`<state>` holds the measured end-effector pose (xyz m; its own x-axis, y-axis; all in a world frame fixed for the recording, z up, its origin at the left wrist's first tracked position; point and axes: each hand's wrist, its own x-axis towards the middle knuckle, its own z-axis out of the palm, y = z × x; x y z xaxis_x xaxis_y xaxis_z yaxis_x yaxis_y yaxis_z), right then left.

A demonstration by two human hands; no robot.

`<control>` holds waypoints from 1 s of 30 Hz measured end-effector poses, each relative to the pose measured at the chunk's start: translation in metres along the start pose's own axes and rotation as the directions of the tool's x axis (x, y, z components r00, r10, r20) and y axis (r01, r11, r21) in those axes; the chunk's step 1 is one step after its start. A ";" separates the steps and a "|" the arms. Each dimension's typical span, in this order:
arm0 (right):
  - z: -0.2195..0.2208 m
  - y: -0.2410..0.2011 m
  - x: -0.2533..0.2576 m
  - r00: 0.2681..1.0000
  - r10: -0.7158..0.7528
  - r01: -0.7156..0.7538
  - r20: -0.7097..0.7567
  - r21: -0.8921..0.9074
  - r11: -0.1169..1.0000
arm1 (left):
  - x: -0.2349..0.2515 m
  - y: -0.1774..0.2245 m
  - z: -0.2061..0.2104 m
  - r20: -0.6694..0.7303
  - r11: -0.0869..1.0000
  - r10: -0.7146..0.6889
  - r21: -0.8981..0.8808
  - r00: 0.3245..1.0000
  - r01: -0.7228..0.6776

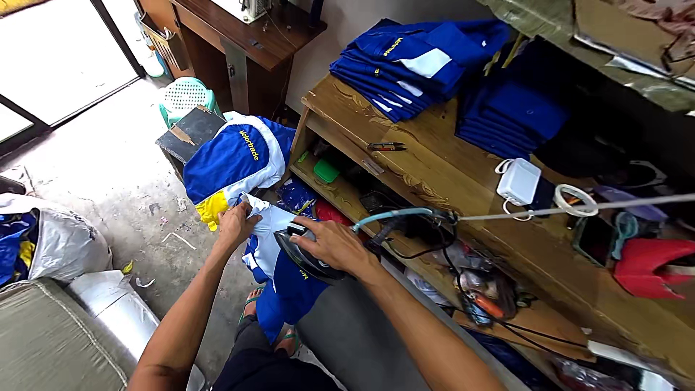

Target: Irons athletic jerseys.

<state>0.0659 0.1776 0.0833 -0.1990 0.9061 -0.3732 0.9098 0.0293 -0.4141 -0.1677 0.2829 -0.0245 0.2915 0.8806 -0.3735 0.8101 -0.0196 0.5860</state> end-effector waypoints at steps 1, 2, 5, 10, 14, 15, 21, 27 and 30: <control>0.000 -0.005 0.010 0.999 -0.033 0.033 0.011 -0.031 0.999 | 0.003 -0.007 0.000 -0.008 0.998 0.009 -0.066 1.000 -0.010; 0.000 -0.009 0.019 0.998 -0.055 0.056 0.025 -0.062 0.996 | 0.005 -0.013 0.002 -0.018 0.993 0.017 -0.119 1.000 -0.019; -0.005 -0.010 0.042 1.000 0.010 -0.007 0.022 -0.131 0.991 | 0.011 -0.020 0.002 -0.019 0.985 0.022 -0.173 1.000 -0.025; -0.007 0.023 0.045 0.955 0.256 -0.265 -0.149 -0.041 0.963 | 0.011 -0.023 0.007 -0.029 0.986 -0.010 -0.169 1.000 0.005; -0.005 0.037 0.010 0.973 0.219 -0.222 -0.074 -0.044 0.974 | 0.010 -0.024 0.014 -0.059 0.984 -0.019 -0.178 0.998 0.008; -0.001 0.037 -0.001 0.988 0.148 -0.151 -0.040 -0.070 0.986 | 0.011 -0.023 0.014 -0.061 0.982 -0.026 -0.188 0.998 0.014; 0.031 0.023 -0.066 0.988 -0.137 0.149 0.076 -0.193 0.970 | 0.007 -0.007 0.016 -0.208 0.999 -0.015 -0.042 0.978 0.006; 0.035 0.040 -0.110 0.996 -0.054 0.060 0.073 -0.091 0.994 | -0.021 0.017 0.055 -0.424 0.873 0.488 0.251 0.763 -0.418; 0.026 0.043 -0.118 0.998 0.063 -0.064 -0.017 -0.047 0.997 | -0.017 0.011 0.077 -0.182 0.793 0.599 0.271 0.780 -0.546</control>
<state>0.1190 0.0615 0.0882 -0.1350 0.9131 -0.3848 0.9369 -0.0088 -0.3495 -0.1249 0.2315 -0.0669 0.6199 0.7612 0.1906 0.6210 -0.6244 0.4738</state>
